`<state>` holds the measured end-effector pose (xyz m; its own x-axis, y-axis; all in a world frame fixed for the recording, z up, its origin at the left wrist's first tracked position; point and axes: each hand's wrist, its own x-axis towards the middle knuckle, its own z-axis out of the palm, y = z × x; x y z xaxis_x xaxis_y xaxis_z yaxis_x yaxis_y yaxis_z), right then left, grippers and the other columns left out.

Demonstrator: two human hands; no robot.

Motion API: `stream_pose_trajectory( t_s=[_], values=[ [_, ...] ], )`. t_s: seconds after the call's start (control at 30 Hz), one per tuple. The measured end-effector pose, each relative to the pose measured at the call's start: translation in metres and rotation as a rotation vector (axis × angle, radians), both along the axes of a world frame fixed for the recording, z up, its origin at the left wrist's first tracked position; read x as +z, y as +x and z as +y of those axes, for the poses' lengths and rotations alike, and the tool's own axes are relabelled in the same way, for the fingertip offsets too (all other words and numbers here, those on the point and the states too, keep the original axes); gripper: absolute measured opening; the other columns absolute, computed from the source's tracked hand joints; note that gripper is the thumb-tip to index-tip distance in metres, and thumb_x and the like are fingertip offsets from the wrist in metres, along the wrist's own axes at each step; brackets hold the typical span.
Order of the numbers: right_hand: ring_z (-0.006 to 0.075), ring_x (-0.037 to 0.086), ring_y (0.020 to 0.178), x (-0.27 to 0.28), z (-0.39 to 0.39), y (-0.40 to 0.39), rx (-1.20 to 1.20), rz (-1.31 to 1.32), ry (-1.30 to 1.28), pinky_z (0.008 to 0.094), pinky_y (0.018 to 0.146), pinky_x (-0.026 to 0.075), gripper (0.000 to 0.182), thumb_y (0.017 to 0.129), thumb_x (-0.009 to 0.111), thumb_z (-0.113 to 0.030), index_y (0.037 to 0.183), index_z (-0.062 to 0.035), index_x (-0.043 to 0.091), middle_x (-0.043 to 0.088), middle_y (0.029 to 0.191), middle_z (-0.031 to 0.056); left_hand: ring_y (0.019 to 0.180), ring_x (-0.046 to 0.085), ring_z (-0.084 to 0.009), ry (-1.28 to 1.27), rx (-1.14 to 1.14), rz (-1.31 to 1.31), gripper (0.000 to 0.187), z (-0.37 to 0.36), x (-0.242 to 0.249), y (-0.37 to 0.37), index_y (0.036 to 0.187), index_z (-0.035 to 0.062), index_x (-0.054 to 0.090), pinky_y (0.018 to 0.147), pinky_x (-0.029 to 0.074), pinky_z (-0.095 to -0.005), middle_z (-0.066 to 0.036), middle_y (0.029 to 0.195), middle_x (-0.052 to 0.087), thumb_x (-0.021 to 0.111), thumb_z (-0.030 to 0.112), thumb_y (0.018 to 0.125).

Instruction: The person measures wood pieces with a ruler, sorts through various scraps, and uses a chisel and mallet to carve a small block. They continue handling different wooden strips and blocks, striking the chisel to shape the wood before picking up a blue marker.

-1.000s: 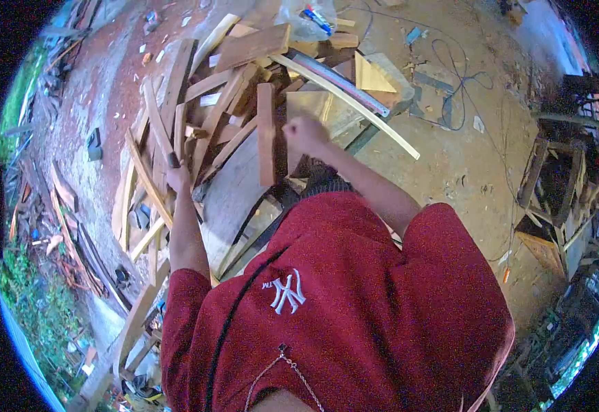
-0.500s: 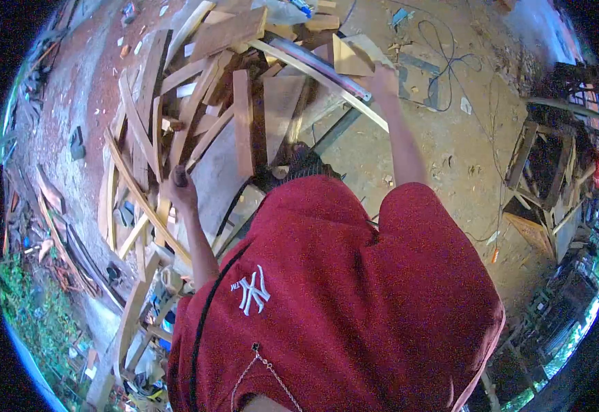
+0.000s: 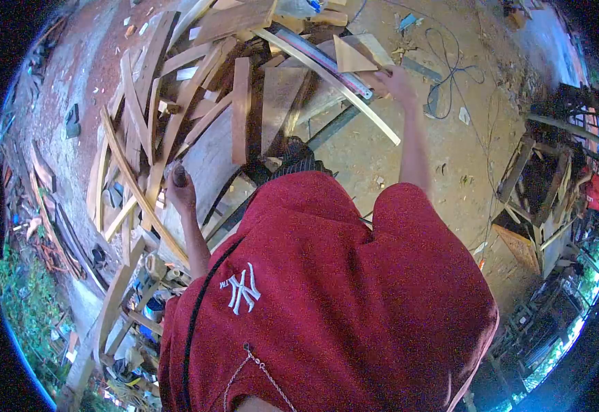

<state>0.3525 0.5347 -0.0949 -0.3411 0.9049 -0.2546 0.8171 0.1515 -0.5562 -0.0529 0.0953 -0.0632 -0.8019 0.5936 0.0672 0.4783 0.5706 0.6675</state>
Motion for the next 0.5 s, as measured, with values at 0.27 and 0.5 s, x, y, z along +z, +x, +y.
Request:
stream_pose_trajectory(
  t_s=[0.27,0.5],
  values=[
    [0.0186,0.063,0.079,0.060,0.003,0.059,-0.002,-0.003,-0.002,0.0312,0.071,0.047,0.029,0.080,0.065,-0.024,0.099,-0.0009,0.067,0.068,0.087,0.0132,0.080,0.062,-0.0143,0.047,0.120,-0.049,0.023,-0.026,-0.007,0.003,0.103,-0.0001,0.062,0.074,0.049,-0.0275,-0.011,0.087,0.065,0.063,0.006,0.081],
    [0.0105,0.058,0.077,0.091,-0.030,0.045,-0.078,0.278,-0.214,0.0278,0.070,0.046,0.032,0.085,0.062,-0.024,0.106,0.0009,0.065,0.066,0.087,0.0032,0.077,0.058,-0.0092,0.029,0.058,-0.049,0.019,-0.038,0.022,0.017,0.103,0.0002,0.061,0.072,0.047,-0.0229,-0.005,0.085,0.063,0.061,0.007,0.086]
  ],
)
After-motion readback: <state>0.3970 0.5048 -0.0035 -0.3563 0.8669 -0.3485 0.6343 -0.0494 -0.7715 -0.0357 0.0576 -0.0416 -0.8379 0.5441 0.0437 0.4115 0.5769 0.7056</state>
